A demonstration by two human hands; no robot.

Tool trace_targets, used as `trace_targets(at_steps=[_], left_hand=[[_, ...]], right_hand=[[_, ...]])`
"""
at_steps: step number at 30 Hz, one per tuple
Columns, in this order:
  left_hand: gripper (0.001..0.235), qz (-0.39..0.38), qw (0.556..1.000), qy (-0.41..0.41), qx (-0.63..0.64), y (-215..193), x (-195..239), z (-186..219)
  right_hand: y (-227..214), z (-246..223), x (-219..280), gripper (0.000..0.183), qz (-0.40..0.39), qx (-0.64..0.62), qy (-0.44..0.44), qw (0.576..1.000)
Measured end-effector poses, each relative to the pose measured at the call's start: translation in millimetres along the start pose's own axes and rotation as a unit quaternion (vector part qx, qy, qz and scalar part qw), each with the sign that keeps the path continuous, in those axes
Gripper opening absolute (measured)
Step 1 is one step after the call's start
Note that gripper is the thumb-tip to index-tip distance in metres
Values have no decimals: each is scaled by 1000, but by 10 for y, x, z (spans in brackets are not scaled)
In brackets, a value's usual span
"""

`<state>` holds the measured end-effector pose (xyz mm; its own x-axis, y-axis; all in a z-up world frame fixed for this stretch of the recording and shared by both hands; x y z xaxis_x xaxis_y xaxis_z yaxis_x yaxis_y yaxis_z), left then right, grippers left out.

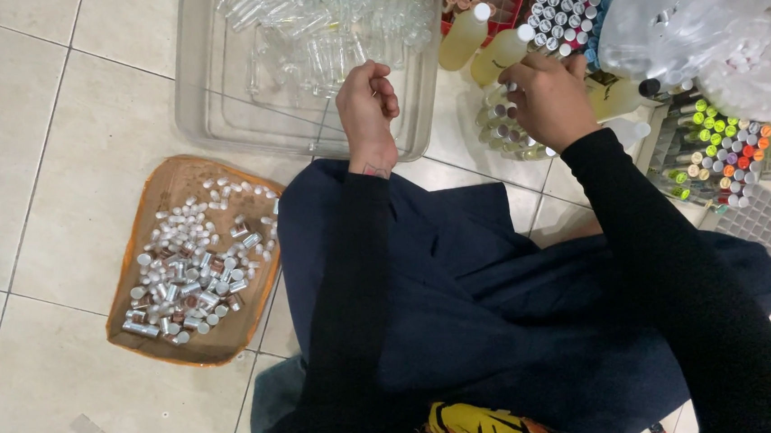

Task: The person fills small glass bottles with liquid from a larger squeeze bottle, then caps the glass bottles with metal spray tops and plastic caps by hand.

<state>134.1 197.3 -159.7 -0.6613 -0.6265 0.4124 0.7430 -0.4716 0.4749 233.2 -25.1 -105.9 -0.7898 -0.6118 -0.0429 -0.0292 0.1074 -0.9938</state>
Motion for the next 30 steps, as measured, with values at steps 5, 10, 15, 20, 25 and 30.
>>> trace_targets(at_steps=[5, 10, 15, 20, 25, 30], left_hand=[[22, -2, 1000, 2, 3, -2, -3, -2], [21, -1, 1000, -2, 1, -2, 2, 2], [21, -7, 1000, 3, 0, 16, 14, 28], [22, -22, 999, 37, 11, -26, -77, -57], [22, -28, 999, 40, 13, -23, -84, -62], [22, -26, 999, 37, 13, -17, -69, -43]], right_hand=[[117, 101, 22, 22, 30, -11, -6, 999], [134, 94, 14, 19, 15, -16, 10, 1000], [143, 39, 11, 17, 15, 7, -3, 1000], [393, 258, 42, 13, 19, -2, 4, 1000], [409, 280, 52, 14, 16, -17, 1, 1000], [399, 306, 43, 22, 11, -29, 6, 1000]])
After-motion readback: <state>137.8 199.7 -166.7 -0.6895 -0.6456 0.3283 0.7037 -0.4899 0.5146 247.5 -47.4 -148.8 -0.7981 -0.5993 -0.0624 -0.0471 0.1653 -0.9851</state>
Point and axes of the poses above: each hand's wrist, its own x-axis away from the middle knuckle, its own y-axis out of the palm, z = x × y, the point moved 9 cm from there along -x, towards the middle knuckle, and after that the axes turned 9 degrees about y, right-handed, at the moved point
